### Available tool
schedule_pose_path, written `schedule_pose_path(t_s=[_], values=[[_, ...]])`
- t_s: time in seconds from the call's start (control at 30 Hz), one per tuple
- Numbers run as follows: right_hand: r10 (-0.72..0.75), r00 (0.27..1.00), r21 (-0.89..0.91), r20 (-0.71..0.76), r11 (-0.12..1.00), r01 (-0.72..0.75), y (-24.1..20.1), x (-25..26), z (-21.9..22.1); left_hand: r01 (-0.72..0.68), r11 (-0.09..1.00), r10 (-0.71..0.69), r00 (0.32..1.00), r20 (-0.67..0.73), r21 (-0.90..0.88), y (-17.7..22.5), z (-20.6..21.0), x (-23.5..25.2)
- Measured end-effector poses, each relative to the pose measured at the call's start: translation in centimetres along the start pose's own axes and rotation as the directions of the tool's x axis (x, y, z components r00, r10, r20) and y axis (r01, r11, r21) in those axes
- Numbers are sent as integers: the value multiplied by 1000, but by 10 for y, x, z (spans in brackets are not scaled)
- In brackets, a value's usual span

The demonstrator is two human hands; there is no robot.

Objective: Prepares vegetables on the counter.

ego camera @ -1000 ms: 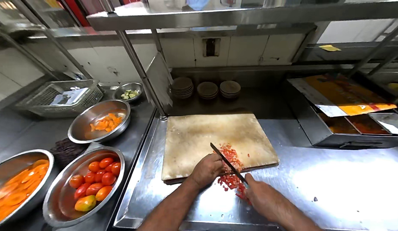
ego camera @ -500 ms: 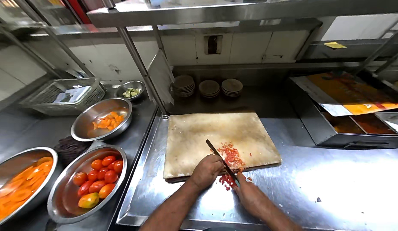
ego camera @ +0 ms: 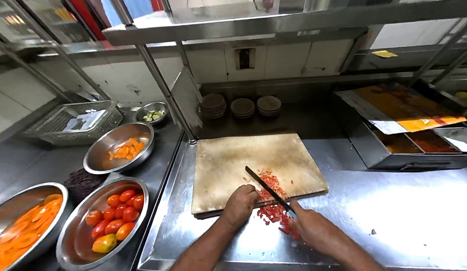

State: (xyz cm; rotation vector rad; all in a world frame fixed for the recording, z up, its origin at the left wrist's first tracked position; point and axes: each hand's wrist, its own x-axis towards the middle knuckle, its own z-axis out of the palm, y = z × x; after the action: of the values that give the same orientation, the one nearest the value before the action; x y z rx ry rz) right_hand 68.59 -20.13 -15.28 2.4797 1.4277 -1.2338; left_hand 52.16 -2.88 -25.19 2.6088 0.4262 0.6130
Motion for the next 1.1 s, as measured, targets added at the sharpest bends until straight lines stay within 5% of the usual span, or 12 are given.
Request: schedule_pose_path(t_s=[0.13, 0.33, 0.47, 0.67, 0.8, 1.0, 1.1], values=[[56, 997, 53, -48, 997, -53, 10, 19, 32, 1, 1000, -1, 1000, 9, -29, 6, 3, 11], [48, 999, -69, 23, 997, -46, -3, -10, -10, -69, 997, 69, 998, 1, -25, 3, 6, 19], [45, 998, 31, -53, 999, -44, 0, 21, 36, -38, 999, 38, 999, -17, 7, 6, 9, 16], [18, 999, -16, 36, 1000, -17, -8, -2, -5, 29, 1000, -30, 993, 113, 7, 9, -4, 19], [42, 998, 8, -48, 999, -41, -12, 19, 42, 9, 1000, -7, 998, 69, -15, 5, 2, 16], [7, 1000, -6, 24, 1000, -6, -12, 6, 4, 15, 1000, -14, 991, 130, -8, 8, -5, 19], [51, 998, 12, -23, 999, -51, -14, 11, 38, -6, 1000, 6, 997, 76, 6, 6, 0, 14]])
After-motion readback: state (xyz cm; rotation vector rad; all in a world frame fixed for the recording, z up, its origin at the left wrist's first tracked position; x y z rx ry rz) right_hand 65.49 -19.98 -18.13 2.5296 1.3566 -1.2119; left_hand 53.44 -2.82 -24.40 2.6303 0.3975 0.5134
